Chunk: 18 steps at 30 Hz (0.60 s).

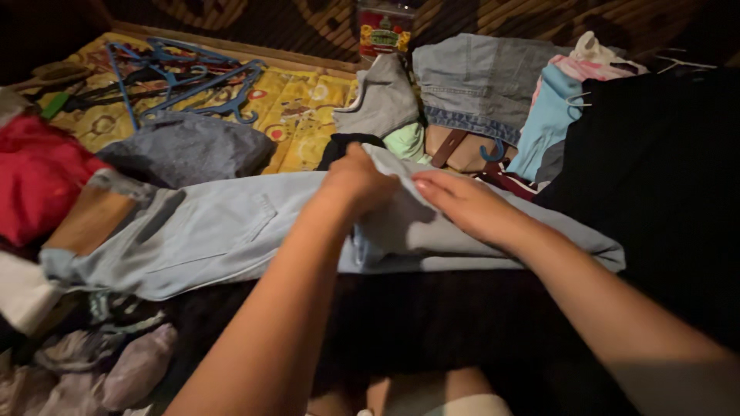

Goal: The person folds a pair of light-blue jeans and a black garment by hand on a bed, placing the folded jeans onto a stack of laundry.

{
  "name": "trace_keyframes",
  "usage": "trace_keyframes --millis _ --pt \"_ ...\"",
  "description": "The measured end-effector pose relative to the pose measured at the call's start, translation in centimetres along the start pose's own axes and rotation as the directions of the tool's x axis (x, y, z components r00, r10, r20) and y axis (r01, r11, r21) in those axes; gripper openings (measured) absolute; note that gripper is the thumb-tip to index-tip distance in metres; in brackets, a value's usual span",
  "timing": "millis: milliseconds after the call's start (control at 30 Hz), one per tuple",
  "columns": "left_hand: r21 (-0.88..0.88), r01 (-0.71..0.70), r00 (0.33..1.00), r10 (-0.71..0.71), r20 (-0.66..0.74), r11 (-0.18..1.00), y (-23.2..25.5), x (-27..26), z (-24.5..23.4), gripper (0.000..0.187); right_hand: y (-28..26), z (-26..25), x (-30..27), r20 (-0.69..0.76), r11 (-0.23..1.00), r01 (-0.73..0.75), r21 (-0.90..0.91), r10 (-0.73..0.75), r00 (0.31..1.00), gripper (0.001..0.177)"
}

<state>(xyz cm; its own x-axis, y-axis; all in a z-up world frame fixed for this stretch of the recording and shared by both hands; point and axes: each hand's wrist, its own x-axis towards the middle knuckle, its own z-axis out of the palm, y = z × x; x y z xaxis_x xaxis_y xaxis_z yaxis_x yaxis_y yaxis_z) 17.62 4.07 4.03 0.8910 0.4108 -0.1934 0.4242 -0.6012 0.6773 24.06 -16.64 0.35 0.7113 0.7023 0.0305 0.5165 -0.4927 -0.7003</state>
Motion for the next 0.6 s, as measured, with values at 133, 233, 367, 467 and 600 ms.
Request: trace_keyframes --millis 133,233,367,467,600 --pt "0.169 -0.230 0.971 0.237 -0.026 0.959 1.5 -3.5 1.3 0.068 -1.9 2.2 -3.1 -0.288 0.996 -0.086 -0.015 0.078 0.955 0.037" --pt "0.121 -0.147 0.978 0.162 -0.129 0.982 2.2 -6.1 3.1 0.052 -2.3 3.0 -4.1 -0.425 0.985 0.053 -0.163 -0.118 0.897 0.034" --pt "-0.062 -0.241 0.951 0.223 -0.213 0.969 1.2 -7.2 1.2 0.045 -3.8 1.8 -3.9 -0.312 0.991 0.009 -0.133 -0.051 0.949 0.036" --pt "-0.060 -0.312 0.896 0.273 -0.350 0.948 0.9 -6.7 -1.4 0.051 -5.7 -0.1 -4.7 -0.107 0.965 0.263 -0.014 -0.263 0.959 0.050" --pt "-0.080 -0.323 0.850 0.251 -0.463 0.943 -3.1 -6.8 -4.8 0.037 -6.3 -0.4 -7.2 0.033 0.930 0.188 -0.315 -0.187 0.982 0.073"
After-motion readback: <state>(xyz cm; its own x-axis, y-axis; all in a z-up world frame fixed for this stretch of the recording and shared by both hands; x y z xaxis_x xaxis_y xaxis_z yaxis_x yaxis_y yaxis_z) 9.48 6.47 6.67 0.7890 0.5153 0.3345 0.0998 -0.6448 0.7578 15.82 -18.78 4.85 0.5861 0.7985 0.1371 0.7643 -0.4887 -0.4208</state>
